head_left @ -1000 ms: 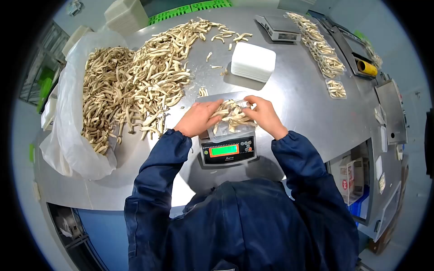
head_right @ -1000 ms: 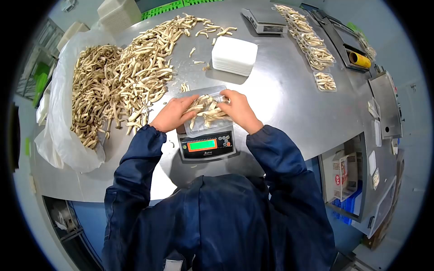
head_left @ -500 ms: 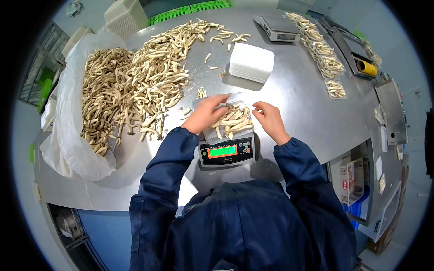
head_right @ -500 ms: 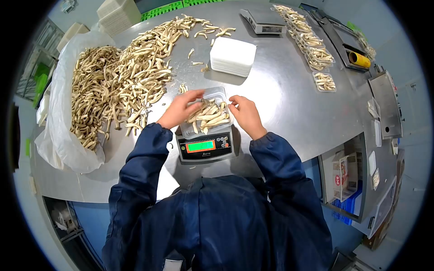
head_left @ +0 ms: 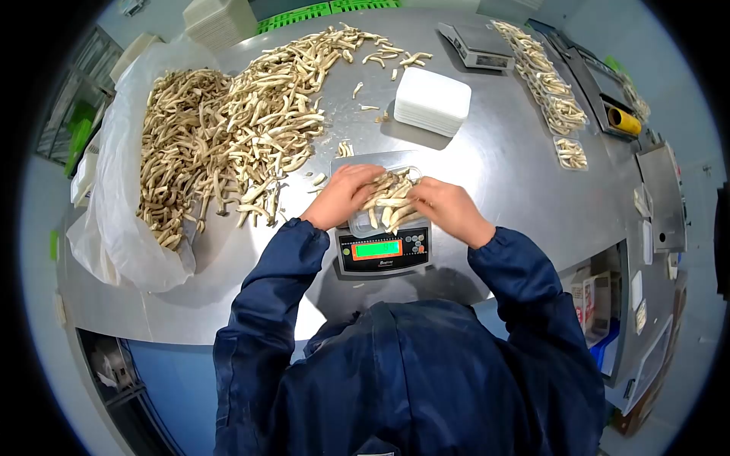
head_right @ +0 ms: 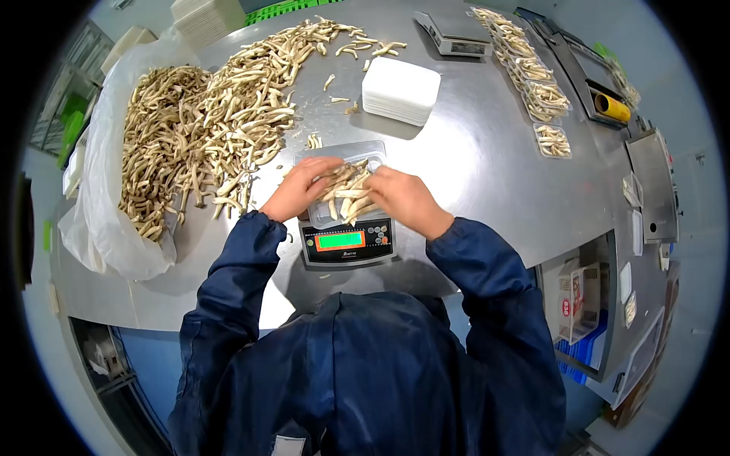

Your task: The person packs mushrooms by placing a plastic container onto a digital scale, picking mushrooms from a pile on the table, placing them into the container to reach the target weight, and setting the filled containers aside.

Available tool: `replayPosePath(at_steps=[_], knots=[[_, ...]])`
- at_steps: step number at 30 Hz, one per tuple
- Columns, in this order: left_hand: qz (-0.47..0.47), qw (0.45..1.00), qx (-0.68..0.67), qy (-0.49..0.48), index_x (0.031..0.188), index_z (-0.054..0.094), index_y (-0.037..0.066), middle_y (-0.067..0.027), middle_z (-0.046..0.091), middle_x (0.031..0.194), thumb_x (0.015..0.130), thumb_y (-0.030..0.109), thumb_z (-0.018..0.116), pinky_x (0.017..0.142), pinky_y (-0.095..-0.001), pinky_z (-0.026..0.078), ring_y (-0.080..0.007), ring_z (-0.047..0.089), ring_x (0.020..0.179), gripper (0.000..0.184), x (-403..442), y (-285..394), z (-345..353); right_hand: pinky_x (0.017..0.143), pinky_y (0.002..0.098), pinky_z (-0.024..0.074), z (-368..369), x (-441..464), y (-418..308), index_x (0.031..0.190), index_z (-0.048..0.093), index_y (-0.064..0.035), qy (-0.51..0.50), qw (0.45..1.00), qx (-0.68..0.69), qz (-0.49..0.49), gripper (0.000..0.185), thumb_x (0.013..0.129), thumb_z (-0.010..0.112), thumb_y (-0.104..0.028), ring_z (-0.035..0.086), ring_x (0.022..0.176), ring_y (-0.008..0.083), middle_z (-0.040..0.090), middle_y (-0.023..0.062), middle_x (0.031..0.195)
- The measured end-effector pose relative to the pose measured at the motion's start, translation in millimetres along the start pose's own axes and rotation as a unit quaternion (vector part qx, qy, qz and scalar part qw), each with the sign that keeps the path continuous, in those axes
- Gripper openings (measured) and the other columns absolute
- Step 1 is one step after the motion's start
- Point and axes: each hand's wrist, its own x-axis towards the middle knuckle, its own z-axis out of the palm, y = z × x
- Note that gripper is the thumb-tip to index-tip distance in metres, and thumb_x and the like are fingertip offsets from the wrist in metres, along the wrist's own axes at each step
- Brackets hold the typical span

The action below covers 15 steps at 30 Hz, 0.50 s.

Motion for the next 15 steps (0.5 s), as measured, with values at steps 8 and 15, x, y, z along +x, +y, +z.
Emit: replayPosePath(at_steps=[8, 15], knots=[[-0.049, 0.993, 0.091, -0.052, 0.135, 0.044, 0.008, -0.0157, 0.034, 0.145, 0.093, 0.026, 0.051, 0.111, -0.0512, 0.014, -0.0343, 0.024, 0.137, 0.046, -19.8, -11.9, 3.9, 0.067, 0.037, 0.0504, 6.6, 17.5, 8.9, 0.087, 0.064, -0.0071, -0.097, 0.99, -0.098, -0.009, 0.011, 0.08, 0.06, -0.013, 0.061, 0.078, 0.0282, 0.059, 0.008, 0.085], [-0.075, 0.99, 0.102, -0.059, 0.145, 0.027, 0.01, -0.0196, 0.02, 0.15, 0.088, 0.042, 0.056, 0.112, -0.0532, 0.01, -0.0375, 0.014, 0.14, 0.071, -22.1, 16.1, 9.4, 0.072, 0.0378, 0.0504, 11.3, 27.2, 7.5, 0.092, 0.063, -0.0043, -0.018, 1.0, -0.009, -0.005, 0.017, 0.08, 0.061, -0.017, 0.06, 0.084, 0.0298, 0.059, 0.0106, 0.09]])
